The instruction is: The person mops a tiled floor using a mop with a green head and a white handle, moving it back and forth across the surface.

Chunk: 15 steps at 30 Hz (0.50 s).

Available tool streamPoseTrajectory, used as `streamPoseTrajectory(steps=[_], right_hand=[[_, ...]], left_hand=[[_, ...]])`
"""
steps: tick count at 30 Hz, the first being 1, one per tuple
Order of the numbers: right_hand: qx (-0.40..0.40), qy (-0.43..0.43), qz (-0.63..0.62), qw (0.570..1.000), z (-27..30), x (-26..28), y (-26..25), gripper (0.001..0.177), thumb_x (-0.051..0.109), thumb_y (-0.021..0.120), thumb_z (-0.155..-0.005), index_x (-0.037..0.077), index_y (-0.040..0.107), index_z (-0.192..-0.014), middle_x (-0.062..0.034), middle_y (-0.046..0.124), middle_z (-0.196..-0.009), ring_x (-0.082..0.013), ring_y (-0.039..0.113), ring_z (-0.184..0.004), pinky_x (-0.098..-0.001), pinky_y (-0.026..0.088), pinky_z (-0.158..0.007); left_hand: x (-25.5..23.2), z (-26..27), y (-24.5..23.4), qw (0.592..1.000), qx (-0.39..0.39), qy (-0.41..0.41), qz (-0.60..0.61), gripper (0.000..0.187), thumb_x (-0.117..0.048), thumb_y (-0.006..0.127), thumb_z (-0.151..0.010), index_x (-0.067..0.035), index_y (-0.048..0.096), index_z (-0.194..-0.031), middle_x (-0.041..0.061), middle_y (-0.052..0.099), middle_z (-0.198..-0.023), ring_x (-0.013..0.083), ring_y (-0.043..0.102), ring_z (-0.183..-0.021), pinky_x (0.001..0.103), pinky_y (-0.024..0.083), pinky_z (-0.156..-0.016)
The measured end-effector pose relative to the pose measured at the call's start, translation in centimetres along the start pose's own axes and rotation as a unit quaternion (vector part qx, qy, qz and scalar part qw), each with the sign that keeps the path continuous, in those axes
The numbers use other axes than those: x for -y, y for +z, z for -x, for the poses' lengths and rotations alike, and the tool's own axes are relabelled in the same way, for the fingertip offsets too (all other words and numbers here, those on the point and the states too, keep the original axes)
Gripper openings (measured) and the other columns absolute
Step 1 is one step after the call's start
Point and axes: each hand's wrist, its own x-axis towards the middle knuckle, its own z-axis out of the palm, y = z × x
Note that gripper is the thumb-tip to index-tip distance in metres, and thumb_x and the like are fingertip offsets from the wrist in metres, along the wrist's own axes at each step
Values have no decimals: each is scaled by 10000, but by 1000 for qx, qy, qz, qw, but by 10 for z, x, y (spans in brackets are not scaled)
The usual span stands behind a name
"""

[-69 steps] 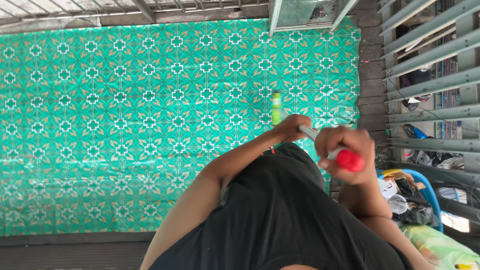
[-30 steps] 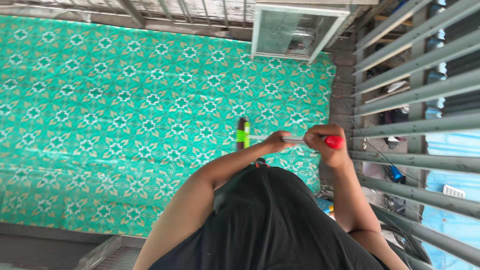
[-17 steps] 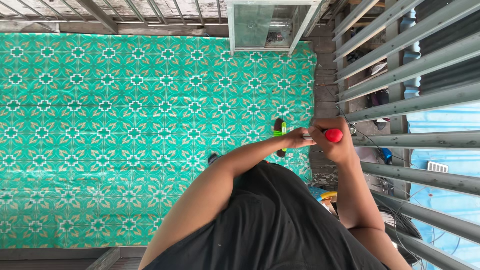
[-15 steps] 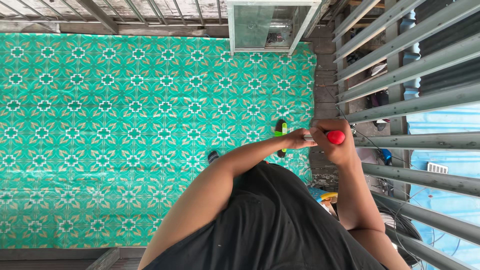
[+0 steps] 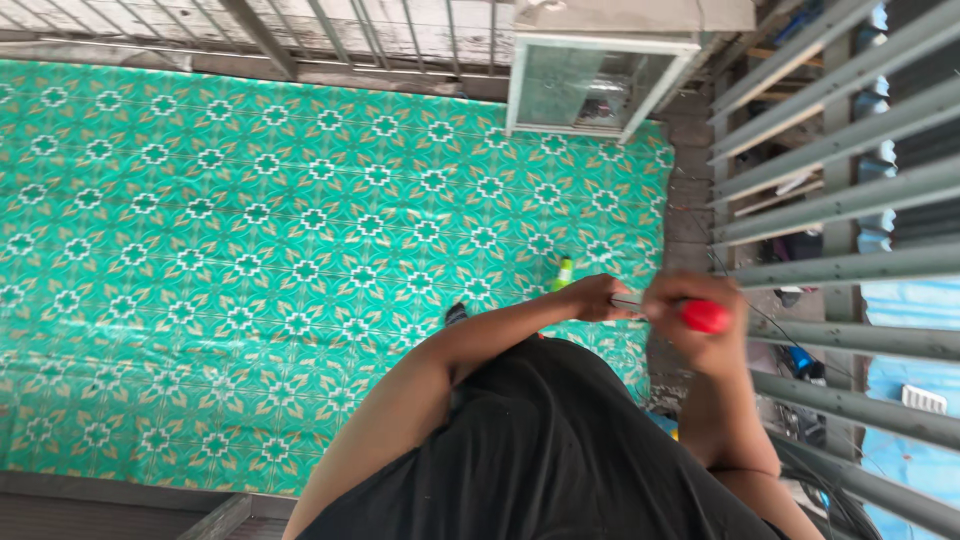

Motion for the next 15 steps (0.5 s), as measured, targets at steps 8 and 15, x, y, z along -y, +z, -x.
streamPoseTrajectory(steps=[8, 15], right_hand=[[16, -118, -348, 930, -44, -23, 55, 267, 214, 750, -925, 19, 592, -833, -105, 602, -709, -215, 614, -617, -437, 547, -687], [50, -55, -367, 927, -84, -109, 179, 118, 58, 711, -899, -1, 622, -849, -130, 660, -799, -259, 662, -795, -451, 561, -841]], left_hand=[[15, 124, -117, 977, -167, -63, -117, 417, -513, 799, -798, -116, 693, -724, 108, 691, -702, 342, 705, -737, 441, 531, -668], [112, 235, -200, 941, -181, -266, -106, 409, -470, 795, -798, -86, 698, -902, 148, 692, -760, 311, 710, -795, 427, 545, -726]])
